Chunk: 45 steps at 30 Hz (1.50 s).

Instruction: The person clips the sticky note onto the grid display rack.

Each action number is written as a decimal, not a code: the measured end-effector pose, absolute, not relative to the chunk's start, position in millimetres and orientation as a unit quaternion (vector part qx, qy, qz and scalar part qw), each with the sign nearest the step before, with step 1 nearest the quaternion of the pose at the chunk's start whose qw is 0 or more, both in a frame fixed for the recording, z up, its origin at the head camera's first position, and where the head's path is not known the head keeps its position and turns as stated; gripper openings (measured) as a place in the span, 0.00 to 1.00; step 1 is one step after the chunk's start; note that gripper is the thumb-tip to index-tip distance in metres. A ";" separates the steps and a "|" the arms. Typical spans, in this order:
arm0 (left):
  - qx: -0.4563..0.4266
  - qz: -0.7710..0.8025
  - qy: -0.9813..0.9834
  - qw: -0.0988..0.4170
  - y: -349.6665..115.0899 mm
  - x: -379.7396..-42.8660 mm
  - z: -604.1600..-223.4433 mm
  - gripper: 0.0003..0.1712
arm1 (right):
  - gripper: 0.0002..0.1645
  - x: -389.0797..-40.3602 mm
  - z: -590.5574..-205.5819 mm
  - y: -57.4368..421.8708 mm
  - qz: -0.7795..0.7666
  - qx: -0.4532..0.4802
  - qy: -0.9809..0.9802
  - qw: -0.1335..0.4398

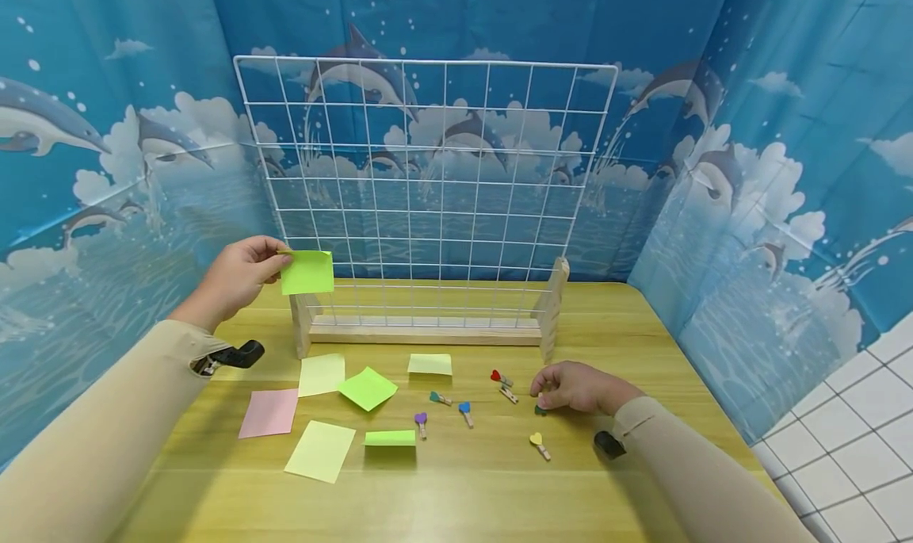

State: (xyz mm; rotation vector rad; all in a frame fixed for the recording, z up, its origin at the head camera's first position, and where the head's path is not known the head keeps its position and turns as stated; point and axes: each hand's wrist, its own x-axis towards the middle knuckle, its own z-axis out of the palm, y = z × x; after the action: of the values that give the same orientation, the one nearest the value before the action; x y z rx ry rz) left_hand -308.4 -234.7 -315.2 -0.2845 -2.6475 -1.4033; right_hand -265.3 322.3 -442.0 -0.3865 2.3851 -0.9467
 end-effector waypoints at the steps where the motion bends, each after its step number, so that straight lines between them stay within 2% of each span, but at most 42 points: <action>1: -0.097 -0.468 -0.876 0.068 -232.2 -309.8 -312.9 0.16 | 0.10 -265.3 -442.2 322.5 -0.351 -0.144 0.885 0.270; 18: -0.123 -0.468 -0.869 0.107 -200.0 -325.6 -278.0 0.15 | 0.11 -265.3 -444.9 324.1 -0.352 -0.160 0.881 0.271; 25: -0.105 -0.463 -0.871 0.129 -190.3 -331.2 -272.7 0.16 | 0.10 -265.9 -444.1 322.7 -0.343 -0.154 0.886 0.270; 34: -0.082 -0.458 -0.878 0.111 -189.6 -336.8 -269.6 0.28 | 0.10 -264.4 -442.6 322.5 -0.342 -0.164 0.885 0.268; 45: -0.043 -0.453 -0.884 0.106 -185.8 -345.0 -269.2 0.26 | 0.09 -264.6 -442.2 323.2 -0.344 -0.164 0.885 0.268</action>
State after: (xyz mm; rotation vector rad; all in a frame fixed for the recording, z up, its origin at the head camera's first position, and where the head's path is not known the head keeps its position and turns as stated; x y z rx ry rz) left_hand -345.0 -185.8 -269.2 -0.1253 -2.6059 -1.3340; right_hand -264.6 323.2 -442.2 -0.4434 2.3864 -0.9274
